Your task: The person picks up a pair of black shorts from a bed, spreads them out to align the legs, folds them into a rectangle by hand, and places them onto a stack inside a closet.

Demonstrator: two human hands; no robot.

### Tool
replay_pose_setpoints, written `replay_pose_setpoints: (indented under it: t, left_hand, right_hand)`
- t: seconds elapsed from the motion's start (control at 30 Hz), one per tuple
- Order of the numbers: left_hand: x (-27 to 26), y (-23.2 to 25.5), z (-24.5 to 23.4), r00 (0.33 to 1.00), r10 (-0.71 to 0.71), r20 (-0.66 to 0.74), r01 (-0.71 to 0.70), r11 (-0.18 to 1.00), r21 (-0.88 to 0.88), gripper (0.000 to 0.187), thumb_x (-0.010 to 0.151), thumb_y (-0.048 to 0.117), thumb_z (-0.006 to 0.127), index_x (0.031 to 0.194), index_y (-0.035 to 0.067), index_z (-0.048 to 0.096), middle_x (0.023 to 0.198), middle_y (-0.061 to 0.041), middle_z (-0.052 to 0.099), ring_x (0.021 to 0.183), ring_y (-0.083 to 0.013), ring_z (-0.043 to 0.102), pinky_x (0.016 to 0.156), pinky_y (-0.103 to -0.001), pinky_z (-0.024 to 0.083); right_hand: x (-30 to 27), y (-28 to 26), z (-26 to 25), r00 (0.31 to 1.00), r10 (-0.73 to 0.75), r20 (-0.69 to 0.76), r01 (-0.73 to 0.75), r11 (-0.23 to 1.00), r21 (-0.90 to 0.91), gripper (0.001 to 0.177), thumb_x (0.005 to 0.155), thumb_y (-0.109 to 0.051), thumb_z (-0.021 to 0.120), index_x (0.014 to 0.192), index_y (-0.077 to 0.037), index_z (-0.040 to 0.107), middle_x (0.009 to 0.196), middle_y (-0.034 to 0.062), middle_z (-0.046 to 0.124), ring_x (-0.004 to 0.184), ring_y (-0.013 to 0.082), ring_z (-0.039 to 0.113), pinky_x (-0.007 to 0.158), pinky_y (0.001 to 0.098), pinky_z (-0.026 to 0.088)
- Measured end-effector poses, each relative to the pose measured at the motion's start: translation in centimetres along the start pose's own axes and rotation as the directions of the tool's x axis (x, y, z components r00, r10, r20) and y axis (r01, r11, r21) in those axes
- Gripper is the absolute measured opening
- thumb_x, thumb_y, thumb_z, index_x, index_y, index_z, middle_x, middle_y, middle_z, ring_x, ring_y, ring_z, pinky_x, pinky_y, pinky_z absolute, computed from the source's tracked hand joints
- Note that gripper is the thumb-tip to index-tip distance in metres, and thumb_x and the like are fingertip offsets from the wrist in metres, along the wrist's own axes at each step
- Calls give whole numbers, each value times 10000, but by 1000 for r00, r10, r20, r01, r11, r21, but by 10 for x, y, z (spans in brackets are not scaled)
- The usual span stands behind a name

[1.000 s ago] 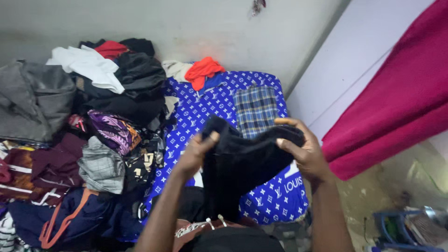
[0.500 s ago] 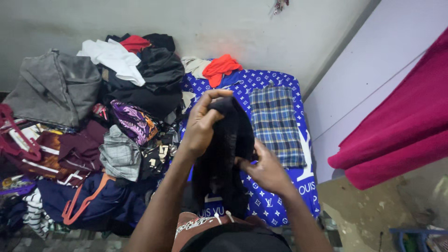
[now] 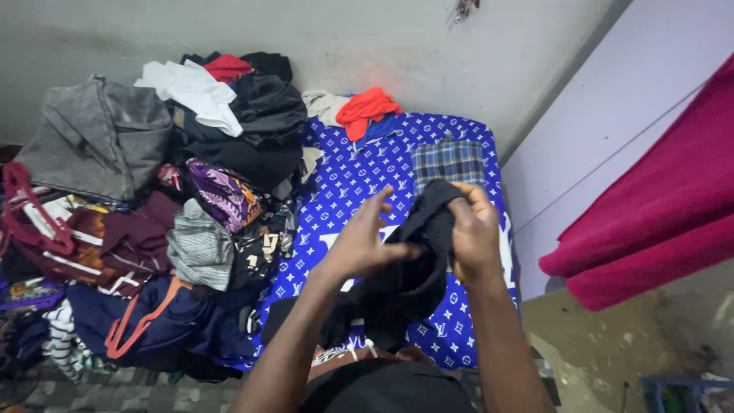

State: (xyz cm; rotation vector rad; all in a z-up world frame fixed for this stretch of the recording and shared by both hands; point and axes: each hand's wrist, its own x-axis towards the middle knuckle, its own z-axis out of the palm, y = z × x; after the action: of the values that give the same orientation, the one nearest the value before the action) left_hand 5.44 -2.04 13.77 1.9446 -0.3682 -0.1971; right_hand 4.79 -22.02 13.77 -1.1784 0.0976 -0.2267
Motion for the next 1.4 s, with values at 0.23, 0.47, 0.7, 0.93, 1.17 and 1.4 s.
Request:
replay_pose_setpoints:
  t: [0.23, 0.47, 0.7, 0.93, 1.17, 1.4]
  left_hand:
    - [-3, -72, 6, 983, 5, -184, 46, 962, 270, 488, 738, 116, 712, 1224, 119, 667, 1033, -108, 726, 932, -298, 718, 834, -427, 563]
    - [33, -39, -47, 666, 543, -511, -326, 828, 456, 59, 849, 9, 640, 791, 13, 629, 795, -156, 595, 755, -338, 612, 697, -469, 490]
    - [43, 91, -138, 524, 663, -535, -431, 748, 504, 84, 899, -11, 618, 834, -21, 566, 844, -157, 564, 792, -326, 604, 718, -434, 463]
    - [17, 165, -171, 865, 472, -173, -433, 874, 218, 278, 779, 150, 765, 1034, 55, 706, 808, -22, 600, 717, -106, 595, 638, -290, 506]
    - [36, 169, -206, 752, 537, -384, -342, 814, 470, 210, 897, 70, 670, 1076, 73, 781, 693, -1, 701, 526, -74, 637, 425, -266, 497]
    - [33, 176, -250, 640, 506, -578, -297, 857, 420, 151, 882, 80, 639, 883, 30, 782, 666, -72, 713, 544, -116, 727, 478, -300, 595]
  right_hand:
    - [5, -29, -48, 972, -172, -159, 188, 978, 88, 207, 999, -19, 516, 1193, 13, 583, 1061, 120, 698, 923, 181, 714, 840, 306, 616]
    - [5, -61, -44, 904, -410, -121, 403, 912, -77, 142, 1051, -4, 570, 1190, 12, 546, 1111, 114, 666, 976, 160, 693, 872, 279, 609]
    - [29, -139, -3, 855, -519, -3, 471, 780, -411, 131, 1056, 1, 533, 1185, -16, 554, 1131, 75, 665, 942, 140, 694, 795, 293, 620]
    - [56, -200, 41, 689, -674, 266, 720, 593, -361, 201, 1081, 109, 503, 1254, 29, 566, 1161, 133, 699, 1062, 159, 727, 973, 281, 638]
    - [69, -252, 75, 414, -708, 572, 909, 286, -304, 320, 976, 179, 465, 1222, 41, 616, 1178, 186, 696, 1055, 197, 725, 1010, 306, 633]
    - [54, -216, 80, 721, -96, 687, 689, -14, -725, 624, 721, 104, 635, 1320, -70, 663, 1148, 213, 727, 917, 257, 747, 755, 421, 618]
